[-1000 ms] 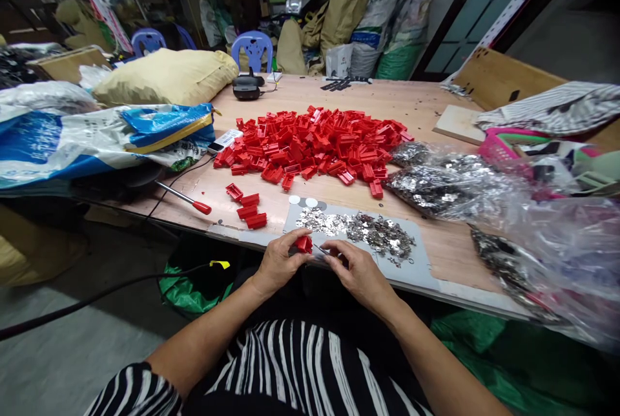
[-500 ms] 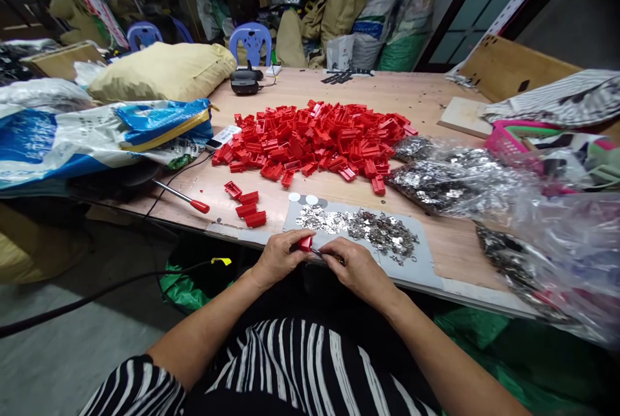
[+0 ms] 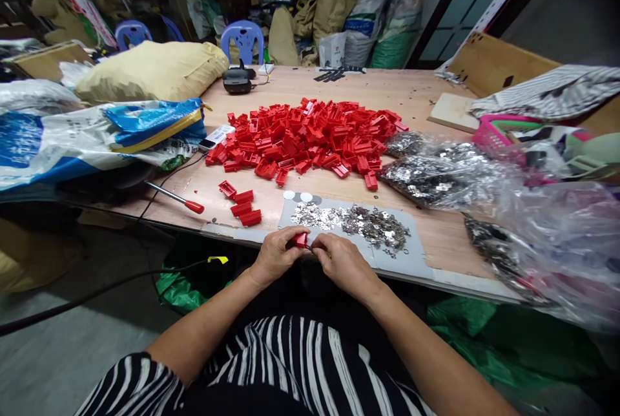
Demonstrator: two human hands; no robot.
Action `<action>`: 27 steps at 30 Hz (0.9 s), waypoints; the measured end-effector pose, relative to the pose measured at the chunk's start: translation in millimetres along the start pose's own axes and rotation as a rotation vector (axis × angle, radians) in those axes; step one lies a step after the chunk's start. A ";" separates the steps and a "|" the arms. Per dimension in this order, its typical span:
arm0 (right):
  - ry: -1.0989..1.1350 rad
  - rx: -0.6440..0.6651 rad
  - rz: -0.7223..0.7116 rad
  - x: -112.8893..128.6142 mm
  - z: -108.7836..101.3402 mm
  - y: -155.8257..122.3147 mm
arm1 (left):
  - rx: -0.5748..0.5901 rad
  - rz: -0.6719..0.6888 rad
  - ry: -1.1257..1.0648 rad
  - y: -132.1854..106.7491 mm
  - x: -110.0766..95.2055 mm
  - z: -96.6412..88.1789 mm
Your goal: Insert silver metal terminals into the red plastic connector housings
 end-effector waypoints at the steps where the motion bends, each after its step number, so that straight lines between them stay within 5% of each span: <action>1: 0.033 0.006 -0.040 -0.7 0.7 -0.6 | 0.000 -0.013 -0.017 -0.6 0.3 -0.4; 6: 0.237 -0.082 -0.227 -5.0 -4.3 -10.2 | -0.067 -0.116 -0.241 -6.9 -2.2 -4.3; 10: 0.364 -0.041 -0.225 -8.9 -6.1 -18.0 | -0.169 -0.231 -0.832 -10.9 -6.9 -1.4; 15: 0.428 0.058 -0.270 -1.7 -4.5 -23.0 | -0.088 -0.425 -1.379 -14.7 -15.2 17.5; 27: 0.412 -0.011 -0.327 11.1 -11.4 -23.9 | -0.145 -0.623 -1.619 -20.2 -24.8 30.1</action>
Point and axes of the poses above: each hand's wrist, its own y-axis towards the middle knuckle, its own z-axis out of the palm, x = y × z, the point moved 5 cm from there along y, towards the middle knuckle, and after that the axes turned 9 degrees about x, right-handed, at the moved point
